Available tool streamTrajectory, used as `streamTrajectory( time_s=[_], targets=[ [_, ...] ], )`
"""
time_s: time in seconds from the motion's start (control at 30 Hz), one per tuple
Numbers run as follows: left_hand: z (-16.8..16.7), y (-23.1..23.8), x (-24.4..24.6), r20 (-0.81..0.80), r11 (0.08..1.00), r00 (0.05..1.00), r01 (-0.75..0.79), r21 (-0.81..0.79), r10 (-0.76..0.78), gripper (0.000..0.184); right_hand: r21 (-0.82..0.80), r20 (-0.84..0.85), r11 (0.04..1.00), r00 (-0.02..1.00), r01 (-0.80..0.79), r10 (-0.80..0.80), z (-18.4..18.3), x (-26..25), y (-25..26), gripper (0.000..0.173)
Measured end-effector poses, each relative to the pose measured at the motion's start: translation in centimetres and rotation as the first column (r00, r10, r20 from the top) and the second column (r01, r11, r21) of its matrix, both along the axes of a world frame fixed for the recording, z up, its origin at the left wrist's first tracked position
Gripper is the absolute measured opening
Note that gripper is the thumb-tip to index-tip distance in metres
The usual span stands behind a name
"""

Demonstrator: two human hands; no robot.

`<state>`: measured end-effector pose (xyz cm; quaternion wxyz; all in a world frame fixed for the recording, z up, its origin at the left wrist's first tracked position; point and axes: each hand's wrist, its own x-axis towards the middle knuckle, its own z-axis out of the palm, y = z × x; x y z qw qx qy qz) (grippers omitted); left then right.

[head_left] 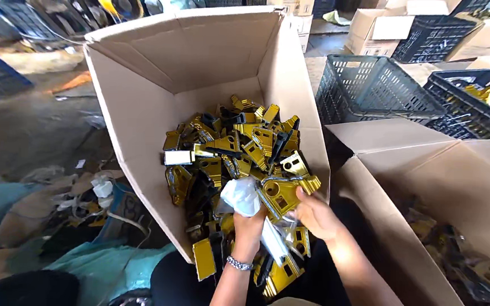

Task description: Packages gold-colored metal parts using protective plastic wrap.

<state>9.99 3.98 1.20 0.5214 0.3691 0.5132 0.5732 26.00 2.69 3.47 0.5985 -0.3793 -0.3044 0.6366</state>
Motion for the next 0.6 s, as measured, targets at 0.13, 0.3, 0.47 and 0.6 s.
streamTrajectory(
  time_s=[0.13, 0.3, 0.47, 0.6],
  targets=[
    [0.4, -0.1, -0.4, 0.115, 1.0, 0.993, 0.002, -0.029, 0.002, 0.035, 0.065, 0.031, 0.988, 0.99, 0.137, -0.139, -0.1, -1.2, 0.0, 0.031],
    [2.2, 0.2, -1.0, 0.277, 0.982, 0.96, 0.016, -0.186, 0.037, 0.018, 0.228, 0.202, 0.969, 0.969, 0.093, -0.141, -0.5, -1.8, -0.9, 0.027],
    [2.0, 1.1, -4.0, 0.175, 0.999, 0.984, 0.038, -0.025, -0.033, 0.03, 0.474, 0.661, 0.861, 0.721, -0.184, -0.21, -1.3, -0.7, -2.1, 0.033],
    [2.4, -0.2, -2.7, -0.042, 0.988, 0.999, -0.006, 0.156, 0.012, 0.044, 0.595, 0.728, 0.8, 0.476, -0.08, -0.494, -1.6, -0.2, -0.8, 0.032]
  ],
)
